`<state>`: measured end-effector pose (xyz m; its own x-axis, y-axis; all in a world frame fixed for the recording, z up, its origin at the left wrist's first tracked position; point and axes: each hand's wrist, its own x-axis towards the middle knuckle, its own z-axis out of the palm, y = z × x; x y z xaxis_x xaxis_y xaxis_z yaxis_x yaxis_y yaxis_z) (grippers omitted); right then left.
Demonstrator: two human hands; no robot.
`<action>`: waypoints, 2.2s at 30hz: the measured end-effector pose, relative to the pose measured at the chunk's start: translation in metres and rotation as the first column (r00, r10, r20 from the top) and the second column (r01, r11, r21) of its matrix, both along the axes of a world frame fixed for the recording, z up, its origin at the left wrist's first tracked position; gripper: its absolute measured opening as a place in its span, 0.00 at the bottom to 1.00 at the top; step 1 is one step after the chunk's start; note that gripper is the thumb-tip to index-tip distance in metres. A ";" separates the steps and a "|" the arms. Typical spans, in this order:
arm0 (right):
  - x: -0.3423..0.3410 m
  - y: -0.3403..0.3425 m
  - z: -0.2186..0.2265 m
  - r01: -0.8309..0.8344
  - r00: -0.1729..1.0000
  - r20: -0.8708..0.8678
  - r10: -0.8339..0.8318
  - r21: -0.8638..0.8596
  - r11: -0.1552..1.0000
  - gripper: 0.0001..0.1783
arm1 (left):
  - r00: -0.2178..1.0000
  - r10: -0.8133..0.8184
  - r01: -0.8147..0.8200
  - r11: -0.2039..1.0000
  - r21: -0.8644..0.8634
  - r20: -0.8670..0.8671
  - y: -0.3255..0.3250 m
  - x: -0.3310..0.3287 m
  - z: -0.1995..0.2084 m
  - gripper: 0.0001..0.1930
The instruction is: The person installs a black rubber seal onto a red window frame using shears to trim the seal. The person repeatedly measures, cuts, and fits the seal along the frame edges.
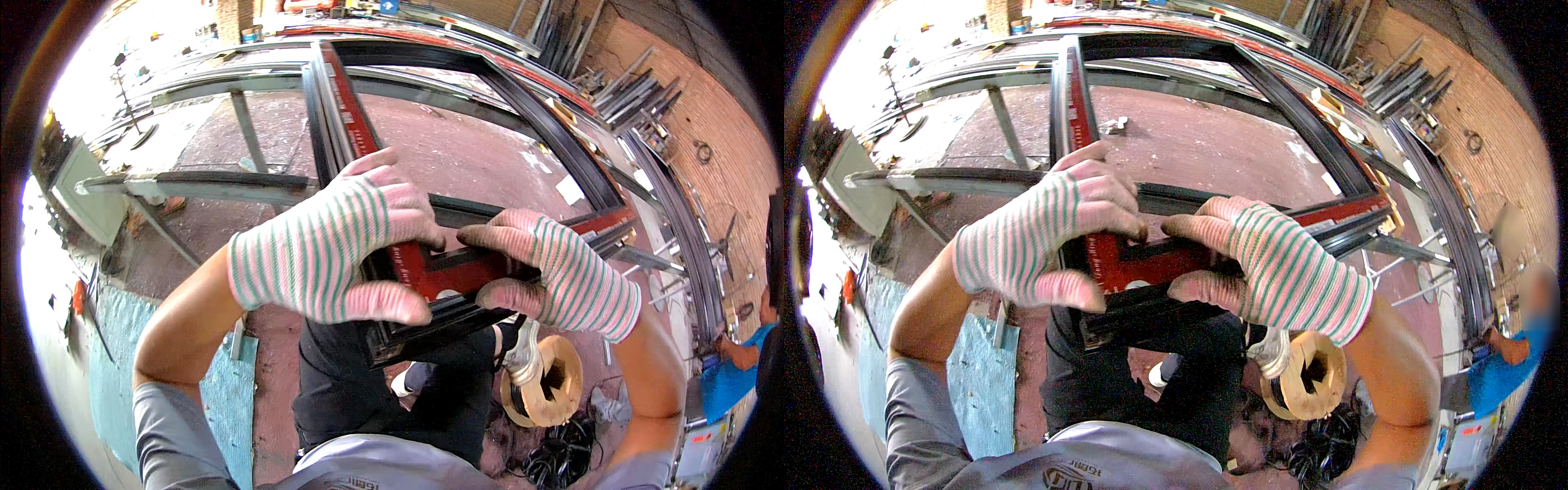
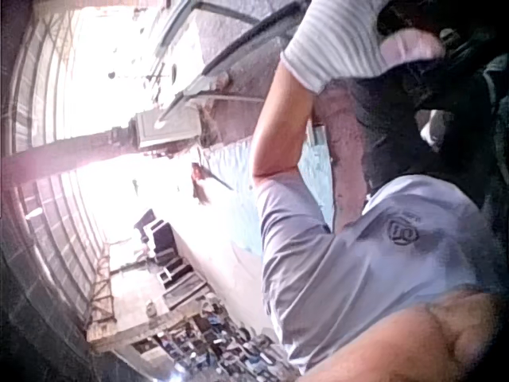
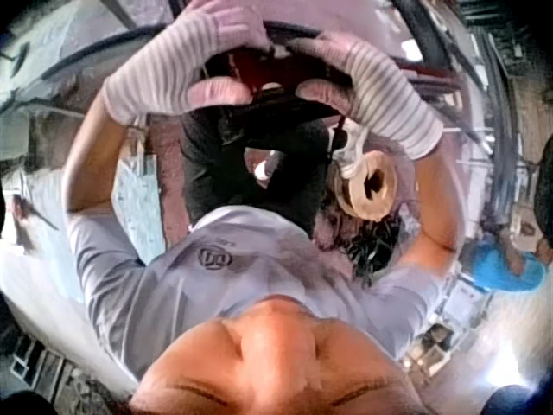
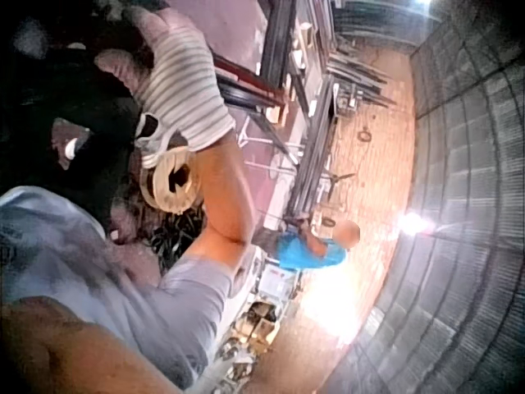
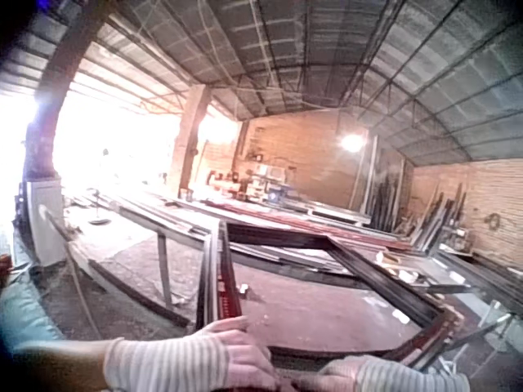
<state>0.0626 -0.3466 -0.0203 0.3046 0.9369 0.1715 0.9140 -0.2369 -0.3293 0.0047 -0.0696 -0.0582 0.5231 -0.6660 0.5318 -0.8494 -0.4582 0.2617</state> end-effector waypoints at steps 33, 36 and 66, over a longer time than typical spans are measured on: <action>-0.089 -0.171 -0.218 0.881 0.455 -0.525 -0.719 0.386 0.275 0.14 | 0.991 0.116 -0.115 0.993 0.015 -0.074 0.023 0.003 0.014 0.28; -0.082 -0.180 -0.134 0.743 0.543 -0.053 -0.838 0.496 0.450 0.16 | 0.967 0.101 -0.127 0.987 -0.096 -0.233 0.053 0.014 0.013 0.32; -0.022 -0.128 -0.079 0.708 0.657 -0.379 -0.651 0.606 0.361 0.22 | 0.793 0.589 -0.610 0.768 0.196 0.156 0.091 -0.032 0.019 0.31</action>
<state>0.0403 -0.4746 -0.0990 0.8196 0.0256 0.5723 0.5176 -0.4613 -0.7206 -0.0269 0.0216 -0.0387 0.8187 -0.3363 0.4655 -0.3950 -0.9182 0.0313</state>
